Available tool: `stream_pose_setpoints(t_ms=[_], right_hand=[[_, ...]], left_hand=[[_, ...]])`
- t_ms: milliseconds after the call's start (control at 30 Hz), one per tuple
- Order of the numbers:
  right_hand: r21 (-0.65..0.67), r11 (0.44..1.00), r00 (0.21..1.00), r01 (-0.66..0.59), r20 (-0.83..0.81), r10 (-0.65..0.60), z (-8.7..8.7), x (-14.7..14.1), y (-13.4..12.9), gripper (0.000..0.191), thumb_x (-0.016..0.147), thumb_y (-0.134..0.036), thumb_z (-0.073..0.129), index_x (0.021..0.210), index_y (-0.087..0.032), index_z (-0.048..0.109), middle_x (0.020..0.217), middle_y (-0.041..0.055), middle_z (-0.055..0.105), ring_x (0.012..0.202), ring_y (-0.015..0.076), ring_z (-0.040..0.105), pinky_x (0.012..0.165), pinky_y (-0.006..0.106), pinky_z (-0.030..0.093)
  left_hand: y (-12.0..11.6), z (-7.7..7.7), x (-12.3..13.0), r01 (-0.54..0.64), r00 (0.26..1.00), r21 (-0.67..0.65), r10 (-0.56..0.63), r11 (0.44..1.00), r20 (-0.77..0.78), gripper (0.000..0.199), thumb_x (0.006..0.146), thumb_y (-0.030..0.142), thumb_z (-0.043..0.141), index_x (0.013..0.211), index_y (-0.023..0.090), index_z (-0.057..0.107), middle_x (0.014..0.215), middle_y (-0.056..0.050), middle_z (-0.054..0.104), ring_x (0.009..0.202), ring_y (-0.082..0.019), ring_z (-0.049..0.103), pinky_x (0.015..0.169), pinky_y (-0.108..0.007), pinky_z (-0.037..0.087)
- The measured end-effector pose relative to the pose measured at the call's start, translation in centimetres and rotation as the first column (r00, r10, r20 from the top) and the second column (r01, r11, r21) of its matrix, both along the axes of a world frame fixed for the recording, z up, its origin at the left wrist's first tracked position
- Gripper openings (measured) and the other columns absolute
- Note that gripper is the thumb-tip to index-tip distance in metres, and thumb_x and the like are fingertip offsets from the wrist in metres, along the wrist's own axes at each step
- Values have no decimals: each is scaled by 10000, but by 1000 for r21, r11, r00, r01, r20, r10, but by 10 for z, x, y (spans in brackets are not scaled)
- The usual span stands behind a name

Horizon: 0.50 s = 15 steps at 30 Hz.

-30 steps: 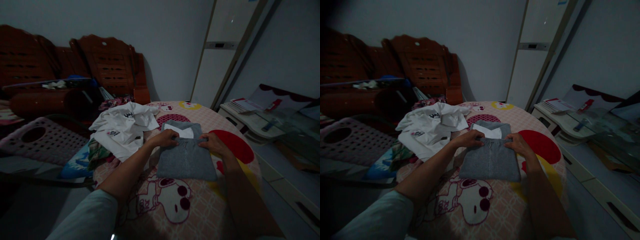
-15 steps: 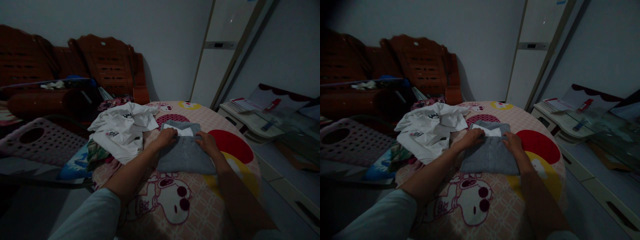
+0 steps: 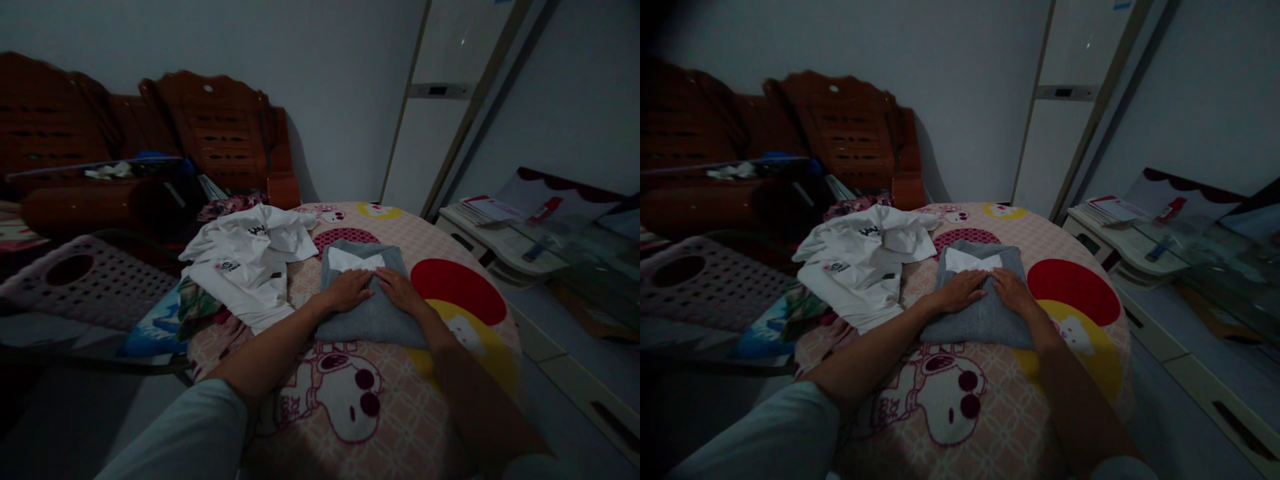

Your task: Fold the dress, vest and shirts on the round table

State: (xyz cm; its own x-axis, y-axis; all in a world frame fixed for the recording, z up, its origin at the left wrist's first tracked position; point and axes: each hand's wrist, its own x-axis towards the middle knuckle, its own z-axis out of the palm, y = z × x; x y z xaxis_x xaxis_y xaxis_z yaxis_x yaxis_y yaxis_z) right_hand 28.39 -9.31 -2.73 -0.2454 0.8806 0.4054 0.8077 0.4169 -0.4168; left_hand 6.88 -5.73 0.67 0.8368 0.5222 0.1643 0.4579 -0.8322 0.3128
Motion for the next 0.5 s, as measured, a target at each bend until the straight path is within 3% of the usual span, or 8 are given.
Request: stream_pose_setpoints(t_ms=[133,300,400,500], right_hand=[[26,1000,1000,-16,-25,16,0,3,0,376,930,-237,480,1255,-193,666,1320,143,648,1238,284,595,1095,530,433],[29,999,999,-14,-32,15,2,0,-2,370,925,-241,485,1243,-203,670,1312,132,657,1237,274,596,1086,517,444],[39,998,998,41,-50,-39,9,0,-4,382,909,-223,480,1230,-177,682,1299,143,664,1223,269,604,1086,499,444],[52,984,983,173,-69,-169,21,8,-8,388,837,-159,502,1159,-141,719,1224,156,701,1155,280,638,1057,472,465]], left_hand=[[4,-3,-1,-26,992,-39,31,999,120,472,974,389,480,1390,168,491,1439,-146,543,1329,-264,506,1122,-429,368],[21,8,-18,-263,940,-73,272,962,205,338,896,207,572,1220,144,645,1268,-139,665,1195,-257,603,1066,-389,429],[37,22,-40,-361,912,-119,377,925,161,273,845,171,615,1099,166,714,1109,-104,730,1048,-238,664,958,-338,481],[52,33,-61,-435,875,-205,466,877,135,224,776,170,684,992,166,746,949,-72,752,902,-215,686,838,-292,497]])
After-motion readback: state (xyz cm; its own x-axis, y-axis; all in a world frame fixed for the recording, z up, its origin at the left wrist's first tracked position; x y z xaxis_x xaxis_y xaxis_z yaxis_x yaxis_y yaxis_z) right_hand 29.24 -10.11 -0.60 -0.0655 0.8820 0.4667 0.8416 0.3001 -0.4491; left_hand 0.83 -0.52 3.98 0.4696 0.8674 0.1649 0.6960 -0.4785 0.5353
